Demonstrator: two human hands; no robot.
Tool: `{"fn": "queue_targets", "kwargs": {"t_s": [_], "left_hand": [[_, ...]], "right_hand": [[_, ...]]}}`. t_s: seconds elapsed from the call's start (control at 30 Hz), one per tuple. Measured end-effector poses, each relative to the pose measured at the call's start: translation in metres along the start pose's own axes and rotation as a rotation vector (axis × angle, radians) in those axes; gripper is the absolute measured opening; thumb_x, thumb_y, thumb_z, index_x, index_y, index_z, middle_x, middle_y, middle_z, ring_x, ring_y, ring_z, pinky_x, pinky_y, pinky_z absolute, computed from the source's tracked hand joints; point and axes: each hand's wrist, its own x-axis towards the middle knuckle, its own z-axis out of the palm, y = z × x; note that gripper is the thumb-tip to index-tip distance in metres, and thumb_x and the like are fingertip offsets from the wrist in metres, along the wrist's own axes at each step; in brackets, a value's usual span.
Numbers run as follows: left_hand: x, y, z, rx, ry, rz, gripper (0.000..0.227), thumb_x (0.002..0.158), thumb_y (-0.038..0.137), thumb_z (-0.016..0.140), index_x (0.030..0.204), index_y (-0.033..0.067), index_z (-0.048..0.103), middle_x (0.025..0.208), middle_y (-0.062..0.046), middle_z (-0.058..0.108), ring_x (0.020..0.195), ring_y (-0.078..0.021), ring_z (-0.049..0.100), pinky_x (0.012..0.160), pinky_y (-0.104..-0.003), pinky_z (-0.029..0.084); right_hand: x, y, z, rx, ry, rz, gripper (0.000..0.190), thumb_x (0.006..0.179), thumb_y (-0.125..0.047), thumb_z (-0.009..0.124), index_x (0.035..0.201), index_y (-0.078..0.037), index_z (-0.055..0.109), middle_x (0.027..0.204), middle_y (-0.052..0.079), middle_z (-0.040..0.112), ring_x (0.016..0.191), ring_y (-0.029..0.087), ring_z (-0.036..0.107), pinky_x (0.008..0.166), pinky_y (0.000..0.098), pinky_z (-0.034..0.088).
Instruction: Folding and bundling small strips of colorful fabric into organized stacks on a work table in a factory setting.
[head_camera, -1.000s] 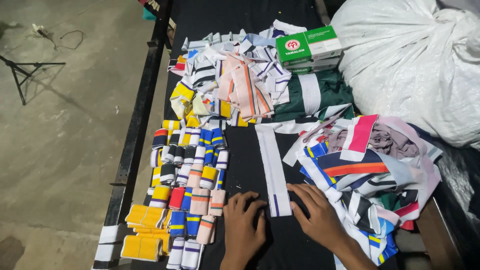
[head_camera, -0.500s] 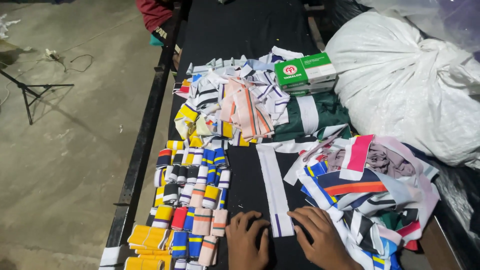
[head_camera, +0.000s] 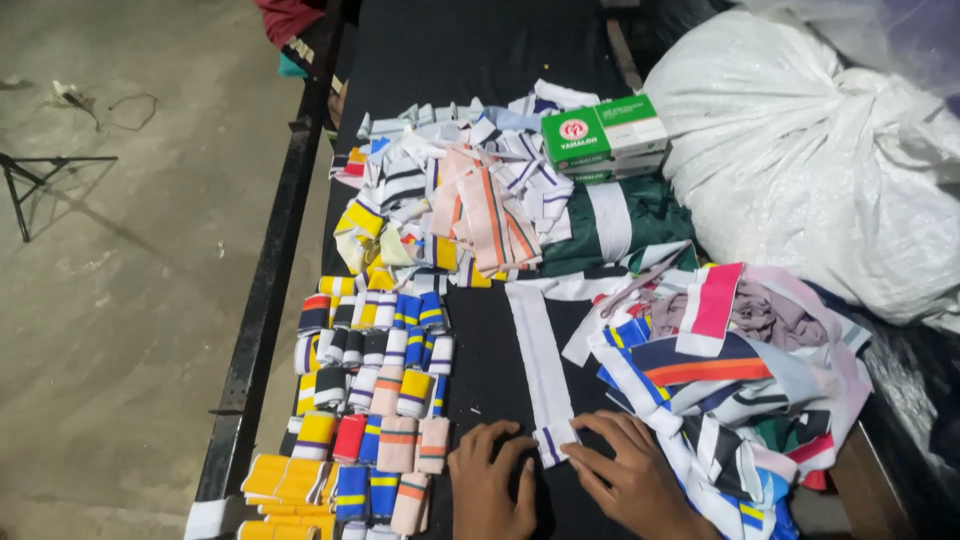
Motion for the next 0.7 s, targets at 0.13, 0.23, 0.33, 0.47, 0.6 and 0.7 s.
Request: {"fn": "queue_targets", "kwargs": {"t_s": [0.13, 0.23, 0.33, 0.47, 0.6, 0.7], "left_hand": [[-0.001, 0.007, -0.007, -0.011, -0.079, 0.005, 0.044, 0.075, 0.015, 0.064, 0.116, 0.0242, 0.072, 0.132, -0.001, 0.062, 0.125, -0.0334, 0.05, 0.091, -0.052, 0.04], [0.008, 0.014, -0.016, -0.033, -0.185, -0.005, 0.057, 0.072, 0.006, 0.06, 0.126, 0.0225, 0.069, 0.138, -0.006, 0.057, 0.131, -0.0327, 0.045, 0.089, -0.052, 0.04], [0.011, 0.009, -0.013, -0.072, -0.187, -0.066, 0.059, 0.067, 0.003, 0.062, 0.12, 0.0261, 0.071, 0.136, -0.002, 0.059, 0.132, -0.0311, 0.045, 0.093, -0.052, 0.039], [0.004, 0.002, -0.009, -0.074, -0.178, -0.004, 0.052, 0.07, 0.006, 0.06, 0.118, 0.0229, 0.069, 0.134, -0.005, 0.059, 0.129, -0.032, 0.048, 0.087, -0.049, 0.041], [0.01, 0.011, -0.015, -0.076, -0.068, 0.01, 0.054, 0.075, 0.002, 0.055, 0.127, 0.0136, 0.064, 0.132, -0.008, 0.061, 0.126, -0.0333, 0.051, 0.092, -0.047, 0.043], [0.006, 0.01, -0.011, -0.077, -0.069, -0.033, 0.049, 0.081, 0.005, 0.057, 0.128, 0.0124, 0.064, 0.132, -0.009, 0.061, 0.128, -0.0332, 0.05, 0.098, -0.05, 0.041]], "right_hand": [[0.0, -0.007, -0.006, 0.039, -0.113, 0.14, 0.012, 0.09, -0.014, 0.065, 0.095, -0.016, 0.076, 0.117, 0.006, 0.07, 0.109, 0.026, 0.066, 0.087, 0.0435, 0.05], [0.001, -0.009, -0.011, 0.147, -0.094, 0.133, 0.011, 0.091, -0.014, 0.062, 0.093, -0.011, 0.073, 0.115, 0.005, 0.072, 0.11, 0.027, 0.066, 0.092, 0.0438, 0.048], [0.004, -0.008, -0.011, 0.258, -0.104, 0.183, 0.016, 0.089, -0.011, 0.063, 0.098, -0.009, 0.076, 0.1, 0.002, 0.078, 0.095, 0.021, 0.069, 0.086, 0.0385, 0.051], [-0.001, -0.007, -0.004, 0.321, -0.089, 0.265, 0.017, 0.095, -0.021, 0.062, 0.1, -0.011, 0.074, 0.092, 0.002, 0.074, 0.089, 0.019, 0.066, 0.082, 0.0336, 0.049], [0.0, 0.004, 0.0, 0.29, -0.124, 0.422, 0.042, 0.098, -0.023, 0.059, 0.138, -0.01, 0.062, 0.133, 0.008, 0.07, 0.126, 0.025, 0.063, 0.108, 0.0424, 0.047], [-0.003, 0.004, -0.004, 0.145, -0.081, 0.388, 0.041, 0.097, -0.021, 0.06, 0.136, -0.01, 0.063, 0.132, 0.008, 0.069, 0.126, 0.025, 0.062, 0.106, 0.0395, 0.049]]}}
